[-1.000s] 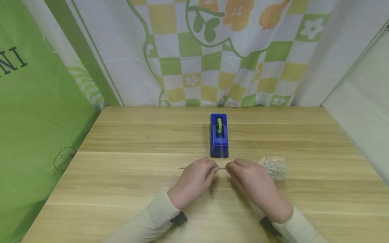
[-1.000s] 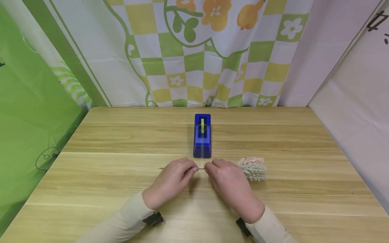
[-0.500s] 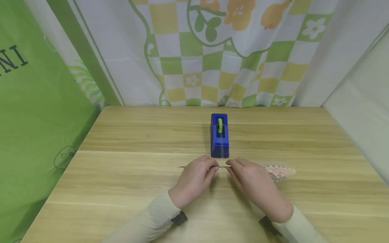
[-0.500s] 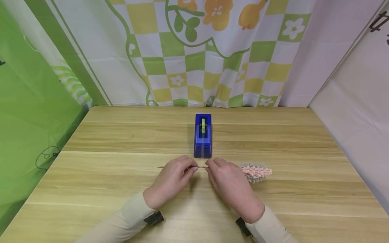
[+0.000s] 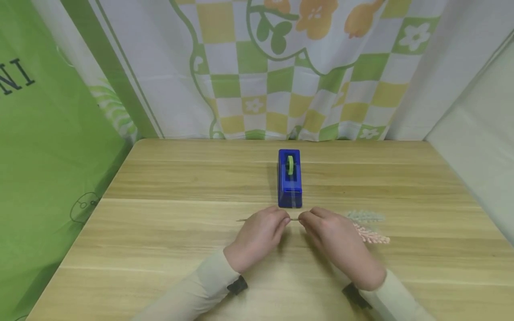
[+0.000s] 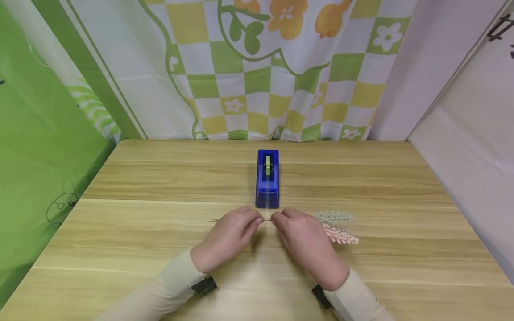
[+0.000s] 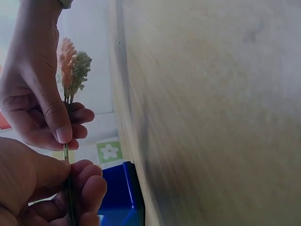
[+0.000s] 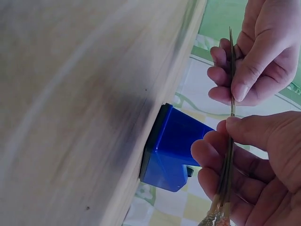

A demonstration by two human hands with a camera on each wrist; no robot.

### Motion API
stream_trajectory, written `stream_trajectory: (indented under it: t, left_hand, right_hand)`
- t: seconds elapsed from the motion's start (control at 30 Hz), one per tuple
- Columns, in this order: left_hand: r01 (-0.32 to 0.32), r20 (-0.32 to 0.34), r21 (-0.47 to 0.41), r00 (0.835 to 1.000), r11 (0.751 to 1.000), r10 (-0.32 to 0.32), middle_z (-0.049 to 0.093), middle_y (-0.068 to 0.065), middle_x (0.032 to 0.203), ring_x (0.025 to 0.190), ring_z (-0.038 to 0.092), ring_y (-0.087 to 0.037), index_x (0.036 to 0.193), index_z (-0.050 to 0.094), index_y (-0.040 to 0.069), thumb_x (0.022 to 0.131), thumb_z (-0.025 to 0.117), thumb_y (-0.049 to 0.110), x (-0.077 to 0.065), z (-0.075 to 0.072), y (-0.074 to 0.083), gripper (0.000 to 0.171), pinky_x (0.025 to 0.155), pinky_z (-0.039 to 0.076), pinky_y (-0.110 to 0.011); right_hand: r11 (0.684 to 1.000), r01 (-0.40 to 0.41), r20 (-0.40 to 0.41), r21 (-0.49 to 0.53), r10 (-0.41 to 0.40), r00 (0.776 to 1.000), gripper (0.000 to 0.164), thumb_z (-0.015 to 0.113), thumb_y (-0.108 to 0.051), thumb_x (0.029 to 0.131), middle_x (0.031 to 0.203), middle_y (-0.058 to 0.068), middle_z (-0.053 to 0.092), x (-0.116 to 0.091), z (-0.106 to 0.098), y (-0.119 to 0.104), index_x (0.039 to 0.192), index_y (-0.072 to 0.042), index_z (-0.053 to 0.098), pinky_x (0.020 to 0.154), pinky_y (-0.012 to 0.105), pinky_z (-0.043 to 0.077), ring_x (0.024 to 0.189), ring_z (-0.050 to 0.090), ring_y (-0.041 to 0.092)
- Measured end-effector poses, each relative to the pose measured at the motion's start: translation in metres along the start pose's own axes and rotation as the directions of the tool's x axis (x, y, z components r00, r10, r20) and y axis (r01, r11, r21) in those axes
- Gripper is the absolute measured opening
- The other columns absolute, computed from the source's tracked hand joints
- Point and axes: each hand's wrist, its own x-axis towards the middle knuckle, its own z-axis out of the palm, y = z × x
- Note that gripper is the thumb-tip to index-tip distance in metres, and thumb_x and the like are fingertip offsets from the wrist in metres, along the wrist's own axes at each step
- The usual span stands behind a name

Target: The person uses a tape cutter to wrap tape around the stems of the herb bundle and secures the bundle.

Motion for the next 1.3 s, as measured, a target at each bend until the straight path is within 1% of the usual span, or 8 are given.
stream_trajectory:
  t: [0.23,0.37,0.67,0.77,0.87,1.03,1.17,1.3]
  left_hand:
    - [0.009,-0.003,-0.020,1.000,1.000,-0.009,0.076,-0.005,0.094,0.083,0.070,-0.014,0.105,0.077,0.007,0.105,0.063,0.013,0.003,-0.003,-0.001,0.016,0.077,0.060,-0.024]
    - [0.005,-0.020,-0.037,1.000,0.999,-0.006,0.077,-0.004,0.097,0.085,0.072,-0.015,0.105,0.077,0.007,0.104,0.064,0.013,0.004,-0.003,0.000,0.015,0.078,0.060,-0.025]
    - [0.012,-0.044,-0.055,0.999,0.998,-0.014,0.076,-0.003,0.096,0.085,0.071,-0.015,0.102,0.077,0.008,0.103,0.066,0.012,0.005,-0.004,0.000,0.012,0.078,0.060,-0.025]
    - [0.026,-0.029,-0.056,0.999,0.998,-0.028,0.076,-0.004,0.097,0.084,0.069,-0.015,0.104,0.077,0.007,0.103,0.066,0.014,0.005,-0.004,0.000,0.013,0.076,0.059,-0.024]
    - [0.029,0.006,-0.055,1.000,0.998,-0.029,0.076,-0.005,0.098,0.084,0.068,-0.014,0.107,0.077,0.007,0.105,0.064,0.016,0.007,-0.005,0.000,0.016,0.076,0.058,-0.024]
    - [0.030,0.058,-0.050,0.998,0.998,-0.027,0.076,-0.005,0.098,0.085,0.068,-0.014,0.110,0.077,0.006,0.106,0.061,0.016,0.011,-0.010,-0.002,0.019,0.079,0.059,-0.025]
    - [0.033,0.057,-0.050,0.998,0.998,-0.030,0.078,-0.006,0.098,0.087,0.070,-0.015,0.108,0.078,0.006,0.106,0.062,0.015,0.012,-0.010,-0.003,0.018,0.081,0.060,-0.027]
    - [0.018,0.039,-0.066,0.999,0.998,-0.015,0.079,-0.006,0.098,0.088,0.072,-0.016,0.106,0.079,0.006,0.104,0.064,0.013,0.013,-0.008,-0.005,0.016,0.081,0.060,-0.027]
  right_hand:
    - [1.000,0.009,-0.035,0.019,-0.008,0.999,0.011,0.079,-0.007,0.090,0.086,0.000,0.074,0.001,0.003,0.001,0.100,-0.010,0.077,0.066,0.029,0.061,0.074,0.069,0.013]
    - [1.000,0.016,-0.047,0.026,-0.015,0.999,0.008,0.078,-0.008,0.091,0.086,0.000,0.073,0.002,0.005,0.003,0.099,-0.010,0.076,0.067,0.030,0.061,0.075,0.068,0.013]
    - [1.000,0.010,-0.005,-0.001,-0.010,1.000,0.010,0.078,-0.008,0.091,0.087,-0.001,0.071,0.004,0.003,0.002,0.102,-0.009,0.078,0.062,0.025,0.058,0.073,0.066,0.011]
    - [1.000,0.008,-0.010,-0.002,-0.008,1.000,0.009,0.079,-0.007,0.091,0.086,-0.002,0.072,0.005,0.002,0.001,0.099,-0.011,0.078,0.061,0.024,0.058,0.071,0.066,0.010]
    - [1.000,0.007,-0.025,0.004,-0.007,1.000,0.007,0.078,-0.008,0.092,0.086,-0.002,0.071,0.006,0.003,0.001,0.098,-0.011,0.077,0.060,0.024,0.057,0.069,0.066,0.009]
    - [1.000,0.008,-0.038,0.012,-0.007,0.999,0.005,0.078,-0.009,0.092,0.083,-0.003,0.068,0.007,0.005,0.001,0.096,-0.011,0.075,0.057,0.021,0.054,0.065,0.060,0.006]
    - [1.000,-0.005,-0.020,0.015,0.006,1.000,0.004,0.078,-0.010,0.093,0.082,-0.003,0.065,0.008,0.005,0.000,0.096,-0.011,0.075,0.056,0.020,0.052,0.064,0.057,0.005]
    - [0.999,-0.032,0.017,0.030,0.031,0.999,0.004,0.077,-0.012,0.094,0.083,-0.003,0.064,0.009,0.004,0.000,0.097,-0.010,0.075,0.056,0.020,0.052,0.065,0.055,0.004]
